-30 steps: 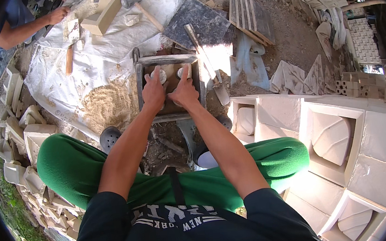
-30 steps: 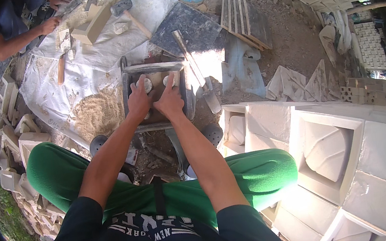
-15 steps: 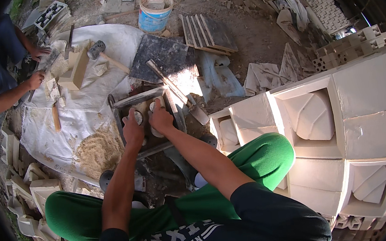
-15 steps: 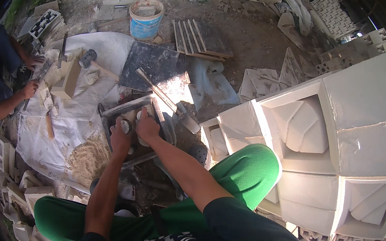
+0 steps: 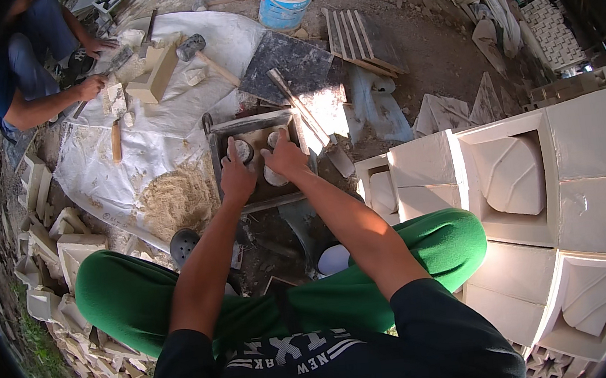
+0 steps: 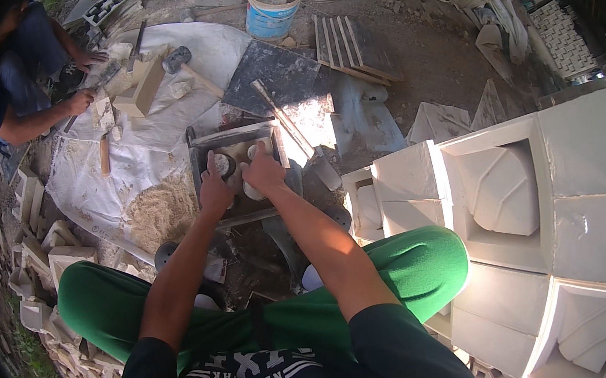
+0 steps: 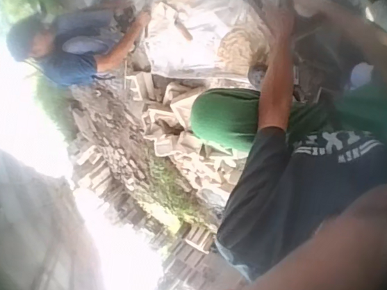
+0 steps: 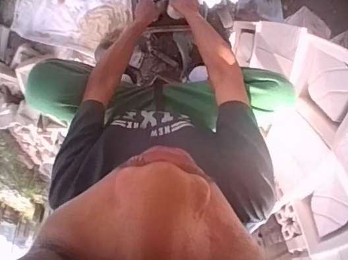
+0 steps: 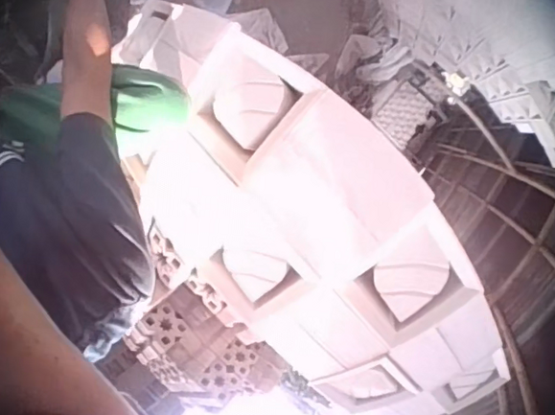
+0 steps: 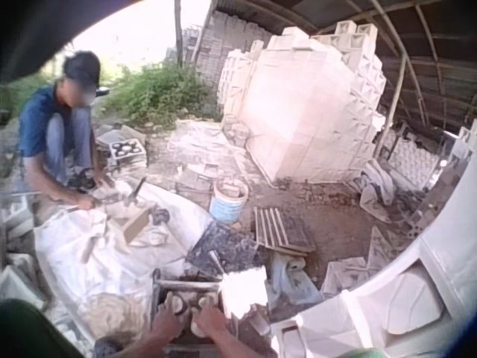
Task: The person cleans and separates components of a stone-molding frame by hand, then uses a small trowel to scrape and move sand into the frame before smoothing it.
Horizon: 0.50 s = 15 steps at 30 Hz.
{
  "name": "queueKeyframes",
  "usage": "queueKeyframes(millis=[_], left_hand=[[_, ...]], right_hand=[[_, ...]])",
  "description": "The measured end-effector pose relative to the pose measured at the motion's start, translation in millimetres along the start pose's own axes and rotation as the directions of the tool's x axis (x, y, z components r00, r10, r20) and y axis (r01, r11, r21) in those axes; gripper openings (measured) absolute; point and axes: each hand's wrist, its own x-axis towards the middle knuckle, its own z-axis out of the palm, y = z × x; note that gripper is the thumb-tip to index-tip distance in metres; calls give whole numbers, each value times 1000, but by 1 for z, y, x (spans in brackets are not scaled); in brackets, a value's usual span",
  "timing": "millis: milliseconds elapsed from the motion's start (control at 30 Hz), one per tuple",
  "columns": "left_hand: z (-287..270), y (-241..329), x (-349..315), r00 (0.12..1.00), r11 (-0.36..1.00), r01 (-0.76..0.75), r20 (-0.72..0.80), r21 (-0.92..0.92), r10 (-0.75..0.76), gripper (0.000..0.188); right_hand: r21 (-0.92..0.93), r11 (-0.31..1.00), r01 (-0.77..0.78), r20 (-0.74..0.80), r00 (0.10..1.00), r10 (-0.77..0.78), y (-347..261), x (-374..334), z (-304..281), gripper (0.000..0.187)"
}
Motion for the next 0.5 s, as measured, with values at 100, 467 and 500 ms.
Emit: queueKeyframes(millis=[100,467,500], left_hand=[[10,7,-20,996,997,78,-34,26,-77,96],[18,8,-43,985,986,161,-74,49,-157,88],[17,5,-41,990,989,138,-37,45,-136,89]], right_hand=[[-53,999,-11,77,997,15,-3,-5,12,115],[48,989,-141,-154,977,146,-6,-17,39,119],[73,978,-196,-133,970,204,-9,-16,36,121]])
